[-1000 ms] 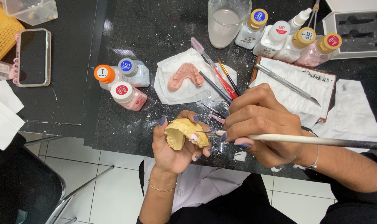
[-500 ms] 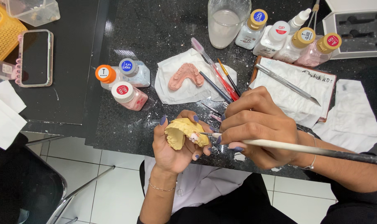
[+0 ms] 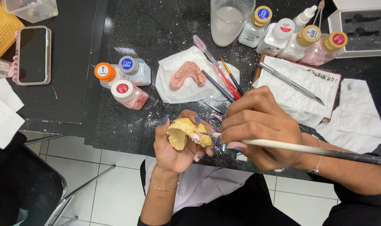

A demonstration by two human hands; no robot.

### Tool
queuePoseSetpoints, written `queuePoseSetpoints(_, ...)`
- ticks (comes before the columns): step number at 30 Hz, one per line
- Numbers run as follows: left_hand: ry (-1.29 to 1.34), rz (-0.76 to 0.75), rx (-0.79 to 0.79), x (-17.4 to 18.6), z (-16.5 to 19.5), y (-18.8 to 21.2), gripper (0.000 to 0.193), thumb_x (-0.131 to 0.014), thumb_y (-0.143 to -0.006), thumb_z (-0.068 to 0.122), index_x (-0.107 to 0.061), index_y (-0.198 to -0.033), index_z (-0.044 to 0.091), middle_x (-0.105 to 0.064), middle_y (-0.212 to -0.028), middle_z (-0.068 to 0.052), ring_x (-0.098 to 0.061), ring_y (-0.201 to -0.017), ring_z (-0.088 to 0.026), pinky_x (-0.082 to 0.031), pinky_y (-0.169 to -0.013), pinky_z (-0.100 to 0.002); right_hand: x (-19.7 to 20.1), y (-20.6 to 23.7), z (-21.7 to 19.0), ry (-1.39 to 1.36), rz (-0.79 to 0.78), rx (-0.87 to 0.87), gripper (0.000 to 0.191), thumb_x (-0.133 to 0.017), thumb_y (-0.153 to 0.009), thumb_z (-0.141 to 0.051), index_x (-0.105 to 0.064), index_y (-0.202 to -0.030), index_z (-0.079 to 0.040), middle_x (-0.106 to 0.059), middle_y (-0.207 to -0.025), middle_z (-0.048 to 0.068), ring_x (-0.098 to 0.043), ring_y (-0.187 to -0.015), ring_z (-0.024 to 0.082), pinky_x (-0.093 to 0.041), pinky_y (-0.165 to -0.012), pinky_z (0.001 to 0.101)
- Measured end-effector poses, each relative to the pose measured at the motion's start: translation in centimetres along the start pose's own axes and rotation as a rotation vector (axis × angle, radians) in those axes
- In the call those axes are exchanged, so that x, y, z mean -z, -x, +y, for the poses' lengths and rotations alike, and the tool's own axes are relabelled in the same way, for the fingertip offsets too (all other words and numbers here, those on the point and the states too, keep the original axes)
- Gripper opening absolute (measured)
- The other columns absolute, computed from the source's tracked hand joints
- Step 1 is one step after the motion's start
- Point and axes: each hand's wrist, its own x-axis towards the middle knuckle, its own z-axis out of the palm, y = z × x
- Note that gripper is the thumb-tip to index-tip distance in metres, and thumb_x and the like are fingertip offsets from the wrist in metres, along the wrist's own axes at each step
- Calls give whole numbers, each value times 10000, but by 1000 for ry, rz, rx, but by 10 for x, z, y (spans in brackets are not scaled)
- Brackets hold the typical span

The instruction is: The person holds a yellow dental cast with a partial denture in one hand and uses a fine brush to apply and shape white ceramic material onto the denture teeth, periodically dipping the brush into a glass of liquid and dabbing on a paper pad. A pink denture model and small bottles of ceramic powders sit on the workbench nearby.

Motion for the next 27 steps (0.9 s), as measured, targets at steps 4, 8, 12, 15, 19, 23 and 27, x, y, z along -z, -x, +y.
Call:
queuePoseSetpoints(4,11,-7,-17,1,-1,0,619,-473,-1031,609,-505,-1227,22,-652,-1184,-297,-718,-841,-392,-543,-530,-324,0,1,-1,1,19,-5,143,-734,-917,-131,-659,-1037,-112,-714,-978,16,-660,-965,228,-436,-895,388)
queuePoseSetpoints(8,11,-9,-19,0,-1,0,613,-469,-1025,606,-504,-1233,31,-648,-1173,-315,-718,-847,-391,-549,-536,-318,1,2,-1,38,-38,57,153,-760,-919,-156,-658,-1020,-104,-711,-961,16,-653,-937,242,-422,-882,418)
queuePoseSetpoints(12,2,-3,-28,-1,-1,-2,615,-464,-1023,602,-505,-1230,24,-643,-1175,-311,-721,-842,-396,-556,-525,-314,2,2,0,69,14,100,156,-753,-920,-142,-654,-1029,-93,-707,-976,37,-655,-946,240,-425,-885,411)
queuePoseSetpoints(15,4,-24,-13,-2,0,-3,598,-461,-1031,590,-505,-1231,28,-637,-1184,-319,-719,-852,-389,-562,-544,-314,0,2,1,75,-9,124,161,-760,-922,-158,-657,-1023,-88,-706,-966,32,-658,-937,241,-420,-877,410)
queuePoseSetpoints(19,23,-17,-32,-4,-1,-5,583,-457,-1042,572,-504,-1235,24,-629,-1201,-318,-719,-862,-387,-568,-547,-319,-3,4,1,96,19,114,154,-739,-929,-154,-655,-1040,-87,-715,-983,44,-660,-939,245,-418,-884,410)
queuePoseSetpoints(23,25,-25,-22,-5,0,-6,584,-455,-1052,573,-505,-1246,25,-623,-1209,-325,-718,-881,-386,-577,-571,-325,-4,8,2,78,13,76,97,-687,-957,-105,-631,-1035,-88,-712,-970,41,-667,-932,241,-422,-889,422)
queuePoseSetpoints(27,31,-35,-17,-5,1,-9,574,-452,-1063,563,-507,-1266,29,-619,-1242,-332,-717,-919,-385,-593,-601,-340,-5,12,2,42,59,37,42,-623,-980,-139,-612,-1011,-113,-695,-934,24,-665,-907,227,-438,-894,410)
